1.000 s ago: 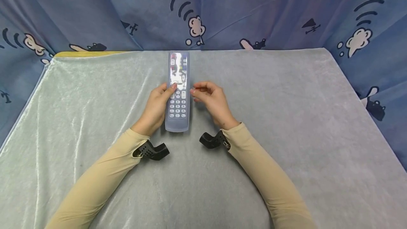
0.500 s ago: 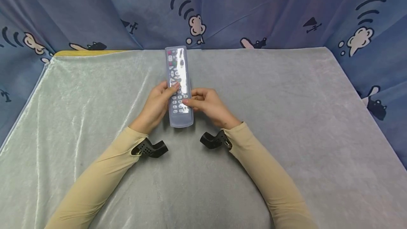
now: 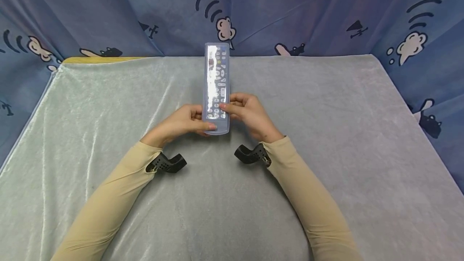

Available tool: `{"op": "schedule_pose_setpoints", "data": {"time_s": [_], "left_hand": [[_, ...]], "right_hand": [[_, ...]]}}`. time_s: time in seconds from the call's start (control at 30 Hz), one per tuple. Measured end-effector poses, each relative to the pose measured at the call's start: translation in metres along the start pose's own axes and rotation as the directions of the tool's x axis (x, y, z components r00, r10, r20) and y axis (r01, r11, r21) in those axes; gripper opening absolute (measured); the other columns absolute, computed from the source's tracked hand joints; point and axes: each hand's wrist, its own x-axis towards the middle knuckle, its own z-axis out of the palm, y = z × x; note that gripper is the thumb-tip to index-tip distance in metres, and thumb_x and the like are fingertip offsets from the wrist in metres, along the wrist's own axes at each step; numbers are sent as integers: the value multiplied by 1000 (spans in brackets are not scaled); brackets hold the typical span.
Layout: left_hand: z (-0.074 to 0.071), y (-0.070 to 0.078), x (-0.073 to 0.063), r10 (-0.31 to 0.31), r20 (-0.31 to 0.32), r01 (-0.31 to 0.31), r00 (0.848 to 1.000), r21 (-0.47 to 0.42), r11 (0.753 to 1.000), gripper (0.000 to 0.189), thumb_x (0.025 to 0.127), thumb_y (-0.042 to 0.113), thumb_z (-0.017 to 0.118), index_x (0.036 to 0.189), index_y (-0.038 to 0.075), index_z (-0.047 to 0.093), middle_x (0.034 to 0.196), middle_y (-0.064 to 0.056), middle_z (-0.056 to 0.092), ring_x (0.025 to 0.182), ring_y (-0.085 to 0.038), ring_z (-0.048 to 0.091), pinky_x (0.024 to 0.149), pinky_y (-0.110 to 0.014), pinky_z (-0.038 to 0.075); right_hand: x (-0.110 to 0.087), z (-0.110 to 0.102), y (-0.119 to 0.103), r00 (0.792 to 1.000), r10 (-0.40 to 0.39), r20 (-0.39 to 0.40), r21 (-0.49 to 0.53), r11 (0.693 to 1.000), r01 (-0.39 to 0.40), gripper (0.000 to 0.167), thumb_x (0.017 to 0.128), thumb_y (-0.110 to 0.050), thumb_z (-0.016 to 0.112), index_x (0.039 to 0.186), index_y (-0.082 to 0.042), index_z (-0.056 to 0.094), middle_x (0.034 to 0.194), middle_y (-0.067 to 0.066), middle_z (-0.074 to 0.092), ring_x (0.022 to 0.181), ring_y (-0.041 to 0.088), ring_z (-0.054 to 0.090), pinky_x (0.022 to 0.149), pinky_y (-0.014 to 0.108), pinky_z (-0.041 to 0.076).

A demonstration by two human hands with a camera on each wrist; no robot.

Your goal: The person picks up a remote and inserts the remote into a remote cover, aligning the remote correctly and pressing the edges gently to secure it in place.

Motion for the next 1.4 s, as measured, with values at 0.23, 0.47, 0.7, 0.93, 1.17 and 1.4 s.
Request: {"op": "schedule_pose_setpoints", "data": {"time_s": [0.23,0.47,0.7,0.93,1.17,1.4], "left_hand": [[1,-1,0,37,8,-37,999,-17,999,36,81,-4,70,113,-12,56,100,-23,67,82,-20,67,79,-41,55],[1,-3,1,22,-18,-23,1000,-43,999,44,79,-6,70,119,-10,51,105,-24,65,84,-20,66,78,-37,55],[0,-4,4,4,-59,-7,998,-57,998,49,79,-5,71,121,-9,46,108,-25,64,87,-20,66,75,-29,54],[0,-4,3,-24,-55,26,998,34,999,44,80,-1,72,116,-8,49,97,-19,65,77,-16,63,71,-30,55],[-1,-7,3,-135,-21,136,991,117,984,39,82,8,73,111,-9,55,89,-14,67,69,-16,62,71,-32,56],[-3,-10,3,-194,-31,197,981,168,966,36,82,13,74,106,-6,55,77,-9,66,63,-15,63,68,-30,56]], "right_hand": [[0,-3,0,1000,17,19,68,997,-18,29,92,-2,57,116,12,51,91,1,64,79,10,63,73,23,54],[2,-4,4,999,30,17,78,996,-32,22,92,0,55,112,11,52,88,1,65,78,10,63,72,24,54],[3,-4,7,998,63,28,50,997,-64,27,93,-2,55,114,14,51,88,1,65,77,11,63,73,25,54],[5,-6,10,997,69,16,-46,997,-68,29,92,-5,58,113,14,54,85,-1,65,75,10,62,71,26,54],[11,-8,19,987,154,53,-185,972,-142,30,93,-12,60,108,13,58,82,-1,62,73,10,58,66,24,53],[14,-7,25,983,168,76,-292,946,-139,27,92,-13,61,100,12,59,74,1,58,65,12,54,58,24,53]]}}
